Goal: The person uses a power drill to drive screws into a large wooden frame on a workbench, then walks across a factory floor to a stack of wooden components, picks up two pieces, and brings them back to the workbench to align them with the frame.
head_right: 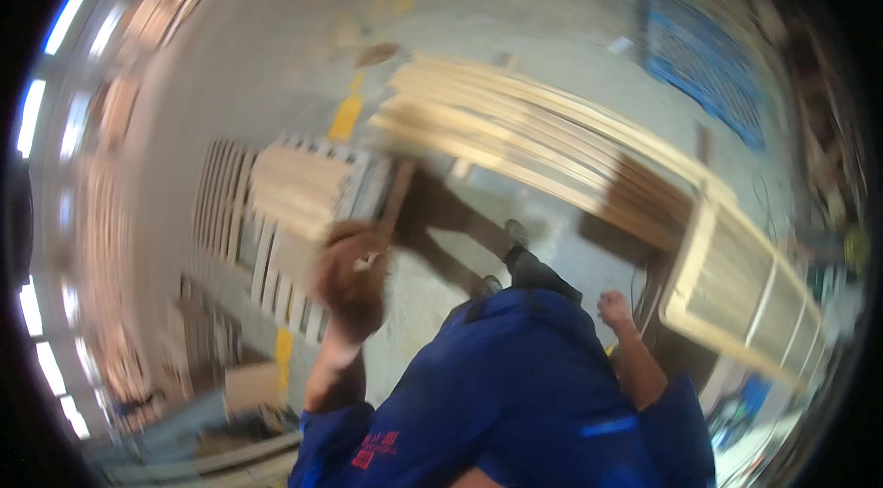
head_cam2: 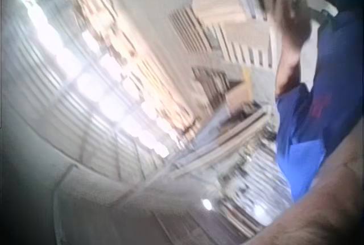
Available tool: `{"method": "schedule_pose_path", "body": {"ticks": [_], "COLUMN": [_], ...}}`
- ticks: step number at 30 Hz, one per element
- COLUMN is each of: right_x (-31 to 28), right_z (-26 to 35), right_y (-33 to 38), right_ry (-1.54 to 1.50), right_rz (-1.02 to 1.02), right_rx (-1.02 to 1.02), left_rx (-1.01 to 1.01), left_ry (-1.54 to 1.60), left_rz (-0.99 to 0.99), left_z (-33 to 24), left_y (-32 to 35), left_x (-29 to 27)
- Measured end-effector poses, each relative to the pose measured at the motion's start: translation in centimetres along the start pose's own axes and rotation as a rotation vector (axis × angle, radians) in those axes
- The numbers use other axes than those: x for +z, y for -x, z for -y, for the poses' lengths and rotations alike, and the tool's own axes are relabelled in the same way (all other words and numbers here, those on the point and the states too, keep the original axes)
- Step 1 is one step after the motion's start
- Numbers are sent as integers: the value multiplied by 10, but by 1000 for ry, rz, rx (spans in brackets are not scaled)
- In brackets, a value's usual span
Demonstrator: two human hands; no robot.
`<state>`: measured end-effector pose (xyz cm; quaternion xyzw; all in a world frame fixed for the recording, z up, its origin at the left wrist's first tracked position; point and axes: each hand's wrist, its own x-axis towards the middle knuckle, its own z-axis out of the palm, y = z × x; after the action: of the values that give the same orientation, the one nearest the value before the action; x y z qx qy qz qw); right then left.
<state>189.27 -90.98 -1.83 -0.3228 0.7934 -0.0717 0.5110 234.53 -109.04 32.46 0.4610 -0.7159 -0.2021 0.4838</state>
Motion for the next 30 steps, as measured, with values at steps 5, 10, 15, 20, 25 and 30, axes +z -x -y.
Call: {"method": "schedule_pose_path", "body": {"ticks": [5,10,15,20,25,30], "right_x": [-21,-34,-23,60,177,237], "right_z": [77,186,322,471,610,701], "right_y": [-55,-139,-208,-223,-169,-174], "right_ry": [363,-53,81,168,337,393], "right_rz": [226,170,210,200,354,407], "right_rx": [-146,-31,-132,-172,-337,-598], "left_rx": [-552,-1190,-1670,-1688,-1491,-1348], "left_ry": [-216,-380,-320,-185,-234,-166], "left_rz": [190,171,30,-240,-268,-417], "left_z": [180,233,235,300,393,479], "left_y": [128,313,381,378,270,144], "left_x": [48,46,38,23,-53,-156]}}
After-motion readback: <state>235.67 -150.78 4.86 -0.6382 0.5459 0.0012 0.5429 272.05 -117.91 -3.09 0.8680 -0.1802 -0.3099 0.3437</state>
